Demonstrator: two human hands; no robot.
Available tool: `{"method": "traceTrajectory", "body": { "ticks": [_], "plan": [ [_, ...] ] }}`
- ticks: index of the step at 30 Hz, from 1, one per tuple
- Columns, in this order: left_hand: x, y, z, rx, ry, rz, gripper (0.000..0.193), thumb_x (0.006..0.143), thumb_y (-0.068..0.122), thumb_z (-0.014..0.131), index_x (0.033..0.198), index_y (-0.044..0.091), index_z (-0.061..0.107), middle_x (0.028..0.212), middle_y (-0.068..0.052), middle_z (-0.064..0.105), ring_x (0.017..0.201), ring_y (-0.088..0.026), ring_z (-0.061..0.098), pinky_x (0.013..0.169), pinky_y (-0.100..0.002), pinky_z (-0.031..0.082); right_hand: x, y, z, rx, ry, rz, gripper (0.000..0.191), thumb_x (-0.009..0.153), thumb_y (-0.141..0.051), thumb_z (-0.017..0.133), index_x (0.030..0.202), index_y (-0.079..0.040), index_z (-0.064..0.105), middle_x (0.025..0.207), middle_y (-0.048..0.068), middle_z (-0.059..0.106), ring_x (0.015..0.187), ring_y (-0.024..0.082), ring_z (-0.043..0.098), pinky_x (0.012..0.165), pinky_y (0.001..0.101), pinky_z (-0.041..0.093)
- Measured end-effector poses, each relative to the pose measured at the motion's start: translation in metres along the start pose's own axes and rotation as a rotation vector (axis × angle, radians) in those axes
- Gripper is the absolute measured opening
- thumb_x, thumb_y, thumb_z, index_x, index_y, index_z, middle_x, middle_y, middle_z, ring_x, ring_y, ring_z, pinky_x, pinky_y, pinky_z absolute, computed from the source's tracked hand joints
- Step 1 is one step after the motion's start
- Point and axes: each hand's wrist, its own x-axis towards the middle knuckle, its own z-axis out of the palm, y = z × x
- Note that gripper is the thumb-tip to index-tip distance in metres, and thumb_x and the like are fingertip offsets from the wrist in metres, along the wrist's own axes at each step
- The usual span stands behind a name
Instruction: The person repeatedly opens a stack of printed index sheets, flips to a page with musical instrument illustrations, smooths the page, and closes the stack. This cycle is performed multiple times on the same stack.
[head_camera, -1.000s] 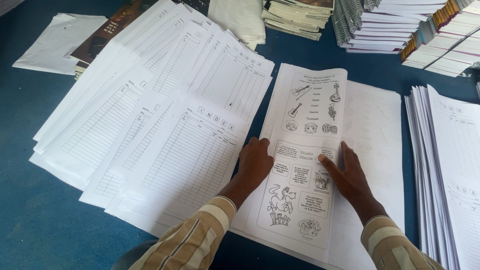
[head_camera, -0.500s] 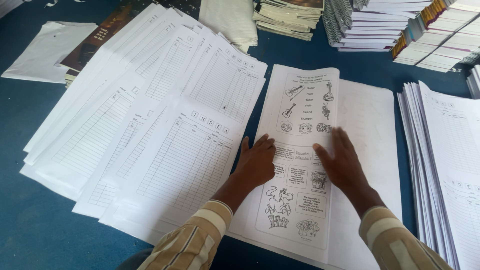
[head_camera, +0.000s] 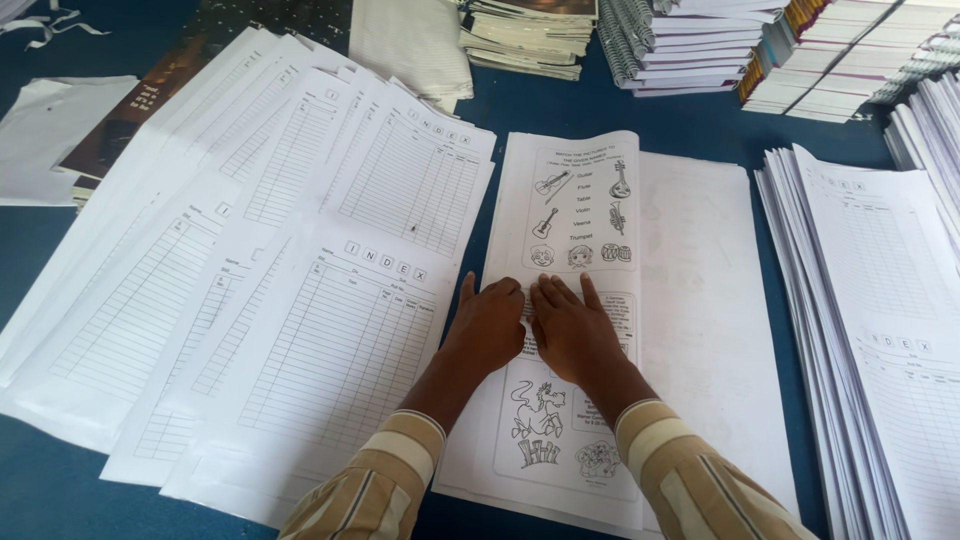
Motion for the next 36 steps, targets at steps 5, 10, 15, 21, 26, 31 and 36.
{"method": "traceTrajectory", "body": {
  "ticks": [5, 10, 15, 21, 26, 31, 36],
  "plan": [
    [0.001, 0.008, 0.003, 0.069, 0.101, 0.052, 0.056, 0.085, 0.013, 0.068, 0.139, 0.008, 0.056, 0.125, -0.009, 0.059, 0.126, -0.025, 0.053, 0.117, -0.065, 0.019, -0.012, 0.003, 0.0, -0.018, 0.012, 0.101, 0.06, 0.103, -0.04, 0.041, 0.151, -0.005, 0.039, 0.159, 0.015, 0.038, 0.149, 0.025, 0.03, 0.124, 0.0528, 0.01],
    [0.001, 0.015, 0.013, 0.245, 0.073, 0.021, 0.053, 0.094, 0.035, 0.061, 0.142, 0.013, 0.054, 0.13, -0.012, 0.053, 0.129, -0.026, 0.047, 0.118, -0.065, 0.018, -0.023, 0.01, -0.001, -0.051, -0.049, 0.22, 0.07, 0.103, -0.05, 0.033, 0.154, -0.002, 0.031, 0.161, 0.017, 0.031, 0.152, 0.026, 0.023, 0.123, 0.0534, 0.005],
    [0.008, 0.014, 0.029, 0.299, 0.09, -0.008, 0.053, 0.099, 0.041, 0.055, 0.141, 0.009, 0.055, 0.135, -0.015, 0.051, 0.135, -0.028, 0.043, 0.12, -0.065, 0.016, -0.035, 0.02, -0.001, -0.064, -0.076, 0.331, 0.08, 0.102, -0.06, 0.029, 0.154, 0.001, 0.029, 0.162, 0.02, 0.028, 0.153, 0.029, 0.02, 0.123, 0.0535, 0.004],
    [0.014, 0.013, 0.053, 0.241, 0.231, 0.042, 0.058, 0.099, 0.045, 0.052, 0.138, 0.002, 0.052, 0.158, -0.017, 0.037, 0.152, -0.032, 0.025, 0.122, -0.057, 0.014, -0.05, 0.033, 0.003, -0.046, -0.065, 0.394, 0.083, 0.102, -0.062, 0.028, 0.155, 0.002, 0.025, 0.162, 0.022, 0.026, 0.154, 0.031, 0.017, 0.123, 0.0542, 0.004],
    [0.015, 0.01, 0.057, 0.153, 0.185, 0.005, 0.057, 0.097, 0.043, 0.052, 0.137, 0.002, 0.049, 0.162, -0.018, 0.032, 0.154, -0.033, 0.02, 0.123, -0.055, 0.011, -0.063, 0.041, 0.006, 0.0, -0.058, 0.427, 0.084, 0.101, -0.062, 0.029, 0.156, 0.001, 0.022, 0.164, 0.022, 0.022, 0.155, 0.031, 0.013, 0.123, 0.0546, 0.003],
    [0.012, 0.009, 0.06, 0.213, 0.27, 0.04, 0.058, 0.095, 0.042, 0.051, 0.136, 0.001, 0.049, 0.16, -0.02, 0.034, 0.154, -0.037, 0.02, 0.123, -0.057, 0.012, -0.068, 0.045, 0.012, 0.046, -0.033, 0.416, 0.085, 0.1, -0.063, 0.029, 0.157, 0.0, 0.02, 0.165, 0.021, 0.02, 0.155, 0.031, 0.011, 0.122, 0.0545, 0.004],
    [0.007, 0.008, 0.067, 0.194, 0.4, 0.095, 0.064, 0.094, 0.041, 0.049, 0.144, 0.001, 0.046, 0.157, -0.021, 0.038, 0.152, -0.038, 0.025, 0.123, -0.058, 0.014, -0.066, 0.051, 0.016, 0.029, -0.019, 0.394, 0.088, 0.1, -0.066, 0.029, 0.157, 0.0, 0.019, 0.165, 0.022, 0.019, 0.156, 0.032, 0.01, 0.122, 0.0546, 0.006]
  ]
}}
